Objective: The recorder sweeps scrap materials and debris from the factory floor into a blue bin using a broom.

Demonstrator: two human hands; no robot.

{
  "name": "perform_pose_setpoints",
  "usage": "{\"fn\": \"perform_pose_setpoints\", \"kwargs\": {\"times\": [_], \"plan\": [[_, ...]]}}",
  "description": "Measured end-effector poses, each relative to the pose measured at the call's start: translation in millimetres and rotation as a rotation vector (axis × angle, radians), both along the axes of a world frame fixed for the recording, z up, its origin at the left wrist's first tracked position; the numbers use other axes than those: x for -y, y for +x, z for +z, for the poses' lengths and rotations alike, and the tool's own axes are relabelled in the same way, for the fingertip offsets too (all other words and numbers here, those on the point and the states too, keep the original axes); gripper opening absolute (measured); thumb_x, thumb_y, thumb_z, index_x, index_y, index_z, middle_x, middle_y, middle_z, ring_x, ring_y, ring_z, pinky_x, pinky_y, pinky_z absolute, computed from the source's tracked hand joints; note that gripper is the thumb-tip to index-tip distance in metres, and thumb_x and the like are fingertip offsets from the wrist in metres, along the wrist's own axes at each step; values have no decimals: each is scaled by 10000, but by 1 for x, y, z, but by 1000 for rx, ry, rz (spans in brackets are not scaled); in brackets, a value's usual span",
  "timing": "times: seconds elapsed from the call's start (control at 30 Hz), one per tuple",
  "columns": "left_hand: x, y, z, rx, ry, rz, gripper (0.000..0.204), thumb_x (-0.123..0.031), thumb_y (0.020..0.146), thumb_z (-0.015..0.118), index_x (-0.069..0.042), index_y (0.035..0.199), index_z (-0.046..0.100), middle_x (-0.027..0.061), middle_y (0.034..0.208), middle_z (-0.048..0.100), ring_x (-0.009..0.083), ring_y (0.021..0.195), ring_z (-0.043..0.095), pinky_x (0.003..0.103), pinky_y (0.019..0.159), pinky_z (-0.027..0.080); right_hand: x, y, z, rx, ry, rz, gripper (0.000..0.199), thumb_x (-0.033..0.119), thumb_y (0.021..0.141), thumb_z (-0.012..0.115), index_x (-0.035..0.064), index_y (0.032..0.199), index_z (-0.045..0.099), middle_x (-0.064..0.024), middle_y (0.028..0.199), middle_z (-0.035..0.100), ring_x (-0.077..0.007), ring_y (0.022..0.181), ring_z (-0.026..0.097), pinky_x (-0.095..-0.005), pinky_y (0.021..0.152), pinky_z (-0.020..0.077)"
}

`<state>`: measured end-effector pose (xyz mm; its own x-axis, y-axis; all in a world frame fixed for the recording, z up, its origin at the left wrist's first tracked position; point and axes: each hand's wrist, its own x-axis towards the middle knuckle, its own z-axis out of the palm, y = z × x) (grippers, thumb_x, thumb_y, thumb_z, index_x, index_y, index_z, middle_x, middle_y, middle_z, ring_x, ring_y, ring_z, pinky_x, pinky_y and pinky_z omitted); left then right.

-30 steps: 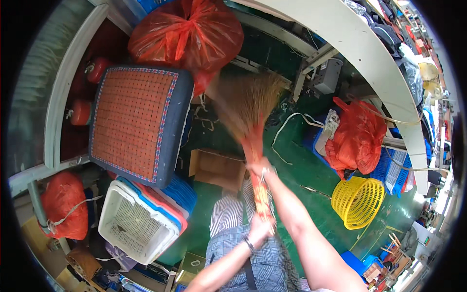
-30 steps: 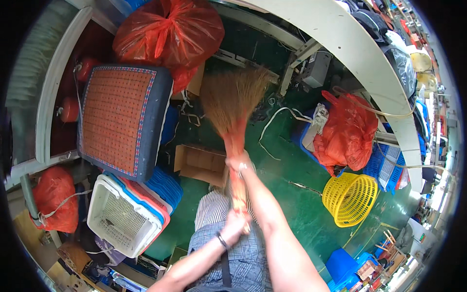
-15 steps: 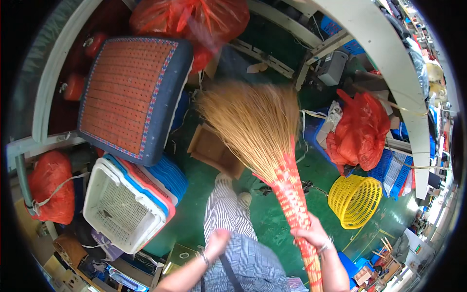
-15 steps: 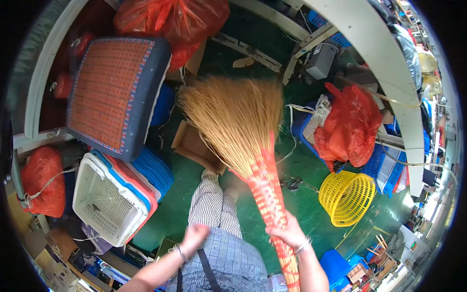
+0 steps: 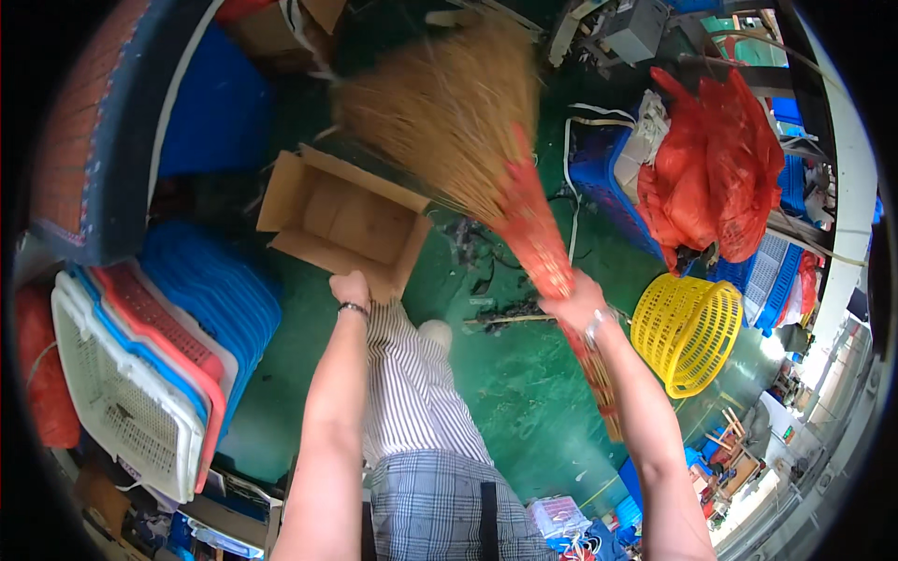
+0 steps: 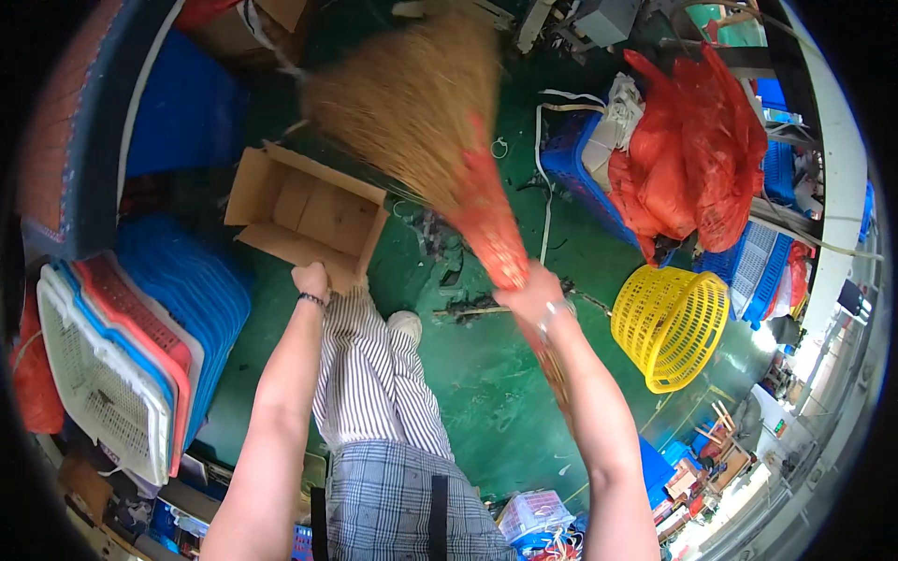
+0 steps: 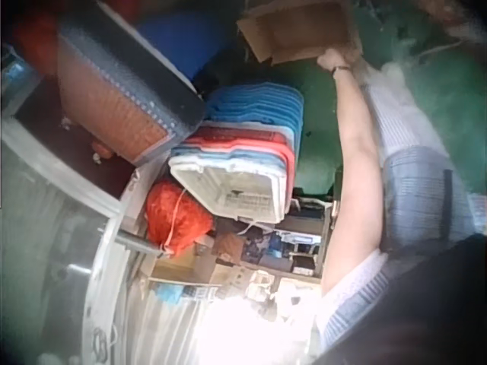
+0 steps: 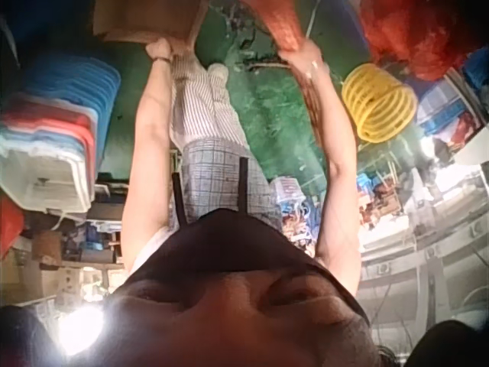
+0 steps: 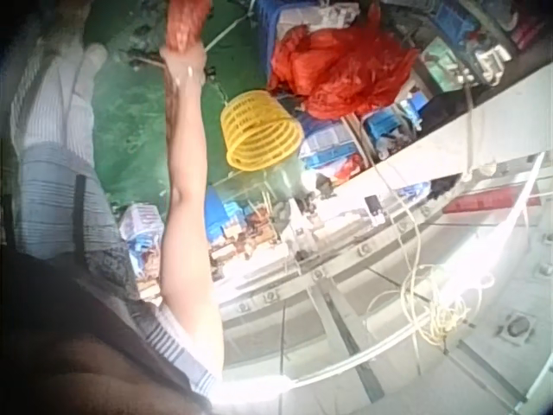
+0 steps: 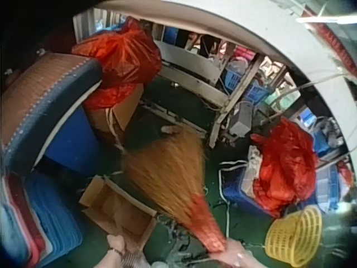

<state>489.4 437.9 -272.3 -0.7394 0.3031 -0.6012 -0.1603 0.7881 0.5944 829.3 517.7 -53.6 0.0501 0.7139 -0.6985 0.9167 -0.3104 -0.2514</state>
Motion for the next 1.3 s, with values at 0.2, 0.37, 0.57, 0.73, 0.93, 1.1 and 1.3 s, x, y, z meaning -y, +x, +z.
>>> {"fn": "perform_pose_setpoints", "kwargs": {"times": [0.2, 0.37, 0.57, 0.73, 0.93, 1.1, 1.3], "plan": [[138, -24, 146, 194, 130, -190, 300, -107, 757, 645, 104, 961, 584, 146, 905, 642, 208, 797, 601, 339, 714, 482, 220, 128, 119, 139, -362, -169, 444, 291, 556, 661, 52, 926, 607, -181, 880, 639, -330, 830, 621, -391, 749, 498], [214, -47, 265, 277, 89, -255, 363, -106, 780, 653, 105, 1053, 541, 149, 999, 617, 210, 851, 588, 333, 767, 471, 415, 214, 253, 436, -752, -574, 486, 338, 458, 757, 15, 810, 666, -154, 800, 666, -270, 756, 648, -341, 694, 514], [274, -73, 316, 482, 17, -263, 370, -91, 791, 646, 82, 1093, 519, 143, 1042, 592, 214, 907, 569, 324, 794, 462, 433, 117, 382, 400, -509, -985, 350, 169, 528, 736, -46, 791, 651, -132, 724, 652, -212, 606, 636, -333, 583, 513], [311, -71, 354, 476, 71, -145, 438, -83, 803, 648, 62, 1164, 446, 134, 1115, 542, 216, 967, 533, 338, 828, 458, 438, 48, 394, -125, -260, -834, 453, 203, 620, 712, 17, 1017, 598, -71, 880, 641, -155, 786, 599, -297, 732, 485], [378, -80, 382, 571, 171, -176, 457, -73, 807, 636, -19, 1219, 447, 69, 1128, 549, 203, 999, 547, 334, 872, 466, 341, 5, 211, -222, -333, -303, 432, 299, 569, 689, -12, 864, 635, -199, 790, 641, -304, 740, 637, -373, 675, 519], [400, -70, 407, 527, 9, -231, 397, -76, 826, 606, -28, 1193, 464, 66, 1087, 557, 209, 989, 553, 363, 843, 482, 337, 35, 121, -94, -336, -206, 444, 288, 565, 699, 26, 921, 658, -154, 962, 649, -274, 903, 633, -354, 808, 514], [438, -23, 408, 432, -5, -182, 359, -121, 838, 585, -24, 1166, 476, 70, 1070, 565, 231, 977, 559, 399, 853, 476, 575, 271, 157, 24, -385, -299, 418, 379, 626, 657, 149, 973, 639, -133, 948, 644, -299, 885, 613, -395, 782, 497]]}}
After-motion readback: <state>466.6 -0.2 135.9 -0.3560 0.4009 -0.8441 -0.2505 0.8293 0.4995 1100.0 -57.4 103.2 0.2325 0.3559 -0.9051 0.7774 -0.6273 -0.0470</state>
